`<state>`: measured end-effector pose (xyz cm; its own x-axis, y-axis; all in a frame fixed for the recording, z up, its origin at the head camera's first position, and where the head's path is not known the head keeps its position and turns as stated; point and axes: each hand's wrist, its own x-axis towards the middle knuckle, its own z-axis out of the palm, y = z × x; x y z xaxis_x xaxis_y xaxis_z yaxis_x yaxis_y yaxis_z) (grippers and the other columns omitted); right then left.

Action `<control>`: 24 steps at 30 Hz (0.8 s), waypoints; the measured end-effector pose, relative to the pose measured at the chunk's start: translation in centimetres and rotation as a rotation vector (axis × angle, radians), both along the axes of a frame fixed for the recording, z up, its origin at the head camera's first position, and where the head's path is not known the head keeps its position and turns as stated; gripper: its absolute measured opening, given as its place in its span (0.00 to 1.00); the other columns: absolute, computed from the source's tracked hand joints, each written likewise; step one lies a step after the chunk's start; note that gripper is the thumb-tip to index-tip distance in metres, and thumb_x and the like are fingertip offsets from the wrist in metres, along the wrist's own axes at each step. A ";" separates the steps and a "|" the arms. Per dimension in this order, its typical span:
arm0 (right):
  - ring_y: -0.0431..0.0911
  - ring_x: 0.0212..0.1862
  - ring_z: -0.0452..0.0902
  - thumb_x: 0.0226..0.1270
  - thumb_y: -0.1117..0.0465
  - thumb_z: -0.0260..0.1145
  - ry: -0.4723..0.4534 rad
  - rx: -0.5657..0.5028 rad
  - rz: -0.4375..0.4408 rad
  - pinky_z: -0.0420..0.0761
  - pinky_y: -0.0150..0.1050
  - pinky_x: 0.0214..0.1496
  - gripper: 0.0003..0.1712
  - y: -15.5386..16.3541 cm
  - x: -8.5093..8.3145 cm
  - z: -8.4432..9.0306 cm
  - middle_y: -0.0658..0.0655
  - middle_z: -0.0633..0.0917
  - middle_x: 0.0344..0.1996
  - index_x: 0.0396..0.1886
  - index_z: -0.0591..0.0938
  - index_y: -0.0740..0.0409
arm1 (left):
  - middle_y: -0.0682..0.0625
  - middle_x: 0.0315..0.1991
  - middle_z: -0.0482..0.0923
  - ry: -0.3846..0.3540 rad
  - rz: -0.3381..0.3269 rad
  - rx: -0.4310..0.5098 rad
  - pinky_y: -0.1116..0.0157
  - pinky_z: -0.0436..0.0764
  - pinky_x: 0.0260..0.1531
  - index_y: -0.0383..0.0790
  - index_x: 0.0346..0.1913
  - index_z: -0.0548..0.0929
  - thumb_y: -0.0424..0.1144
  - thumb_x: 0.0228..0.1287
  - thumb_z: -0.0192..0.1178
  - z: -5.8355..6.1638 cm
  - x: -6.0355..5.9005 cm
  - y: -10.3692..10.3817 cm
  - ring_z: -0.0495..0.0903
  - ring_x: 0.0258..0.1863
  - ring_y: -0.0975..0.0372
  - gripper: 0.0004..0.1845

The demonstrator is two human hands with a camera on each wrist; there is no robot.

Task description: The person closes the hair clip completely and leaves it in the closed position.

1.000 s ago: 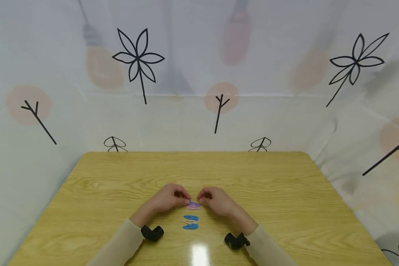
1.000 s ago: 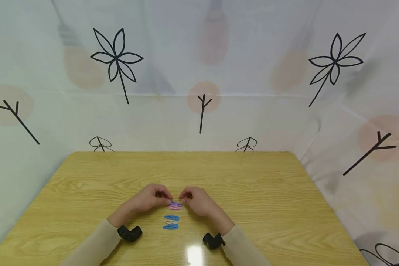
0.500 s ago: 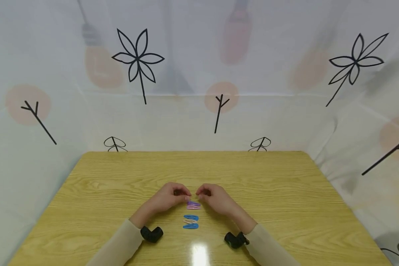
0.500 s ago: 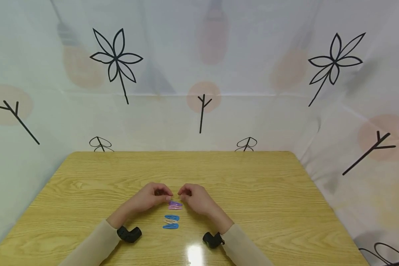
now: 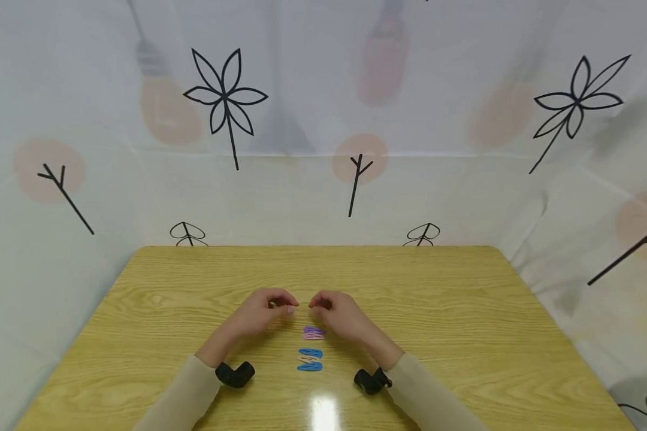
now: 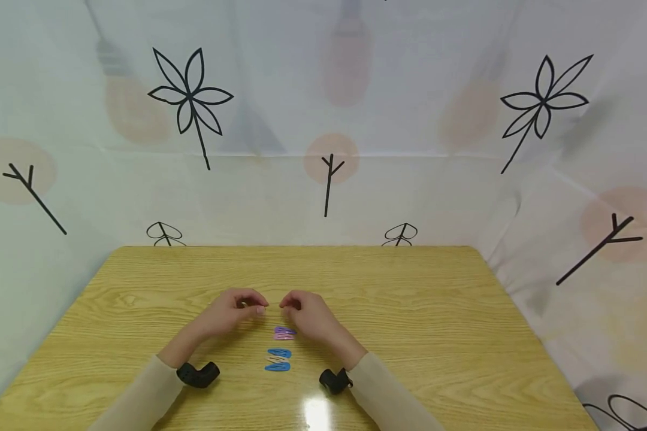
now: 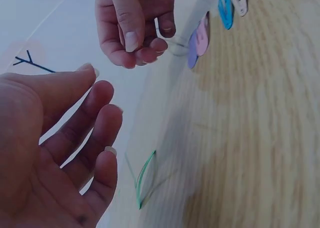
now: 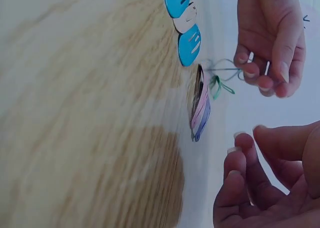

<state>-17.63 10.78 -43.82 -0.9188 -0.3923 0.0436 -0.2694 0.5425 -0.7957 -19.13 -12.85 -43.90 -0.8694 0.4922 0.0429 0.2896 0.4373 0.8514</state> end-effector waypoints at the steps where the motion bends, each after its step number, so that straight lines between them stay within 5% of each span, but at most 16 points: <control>1: 0.44 0.40 0.76 0.75 0.66 0.59 0.001 -0.006 -0.006 0.77 0.43 0.43 0.08 -0.2 -0.1 0.1 0.53 0.85 0.41 0.44 0.84 0.58 | 0.55 0.39 0.82 0.004 0.014 0.003 0.61 0.75 0.38 0.43 0.45 0.87 0.43 0.71 0.62 0.2 0.0 -0.3 0.76 0.38 0.59 0.09; 12: 0.44 0.40 0.78 0.74 0.67 0.60 -0.020 -0.063 -0.027 0.78 0.41 0.42 0.09 -2.2 -1.0 0.1 0.55 0.85 0.41 0.46 0.85 0.62 | 0.52 0.40 0.84 0.111 0.199 0.031 0.62 0.77 0.37 0.37 0.47 0.86 0.37 0.70 0.63 0.2 -0.9 -2.8 0.78 0.37 0.59 0.08; 24: 0.50 0.53 0.79 0.76 0.63 0.60 -0.055 -0.027 0.055 0.77 0.48 0.56 0.15 -3.9 -1.2 -0.6 0.56 0.84 0.52 0.57 0.82 0.62 | 0.51 0.42 0.81 0.060 0.223 -0.029 0.58 0.76 0.43 0.40 0.50 0.85 0.34 0.66 0.67 -1.8 -1.6 -3.2 0.78 0.38 0.60 0.11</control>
<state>-18.81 6.89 -44.44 -0.8973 -0.4415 0.0048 -0.2535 0.5062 -0.8243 -20.73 -16.10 -45.73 -0.9532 0.2899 0.0862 0.2324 0.5199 0.8220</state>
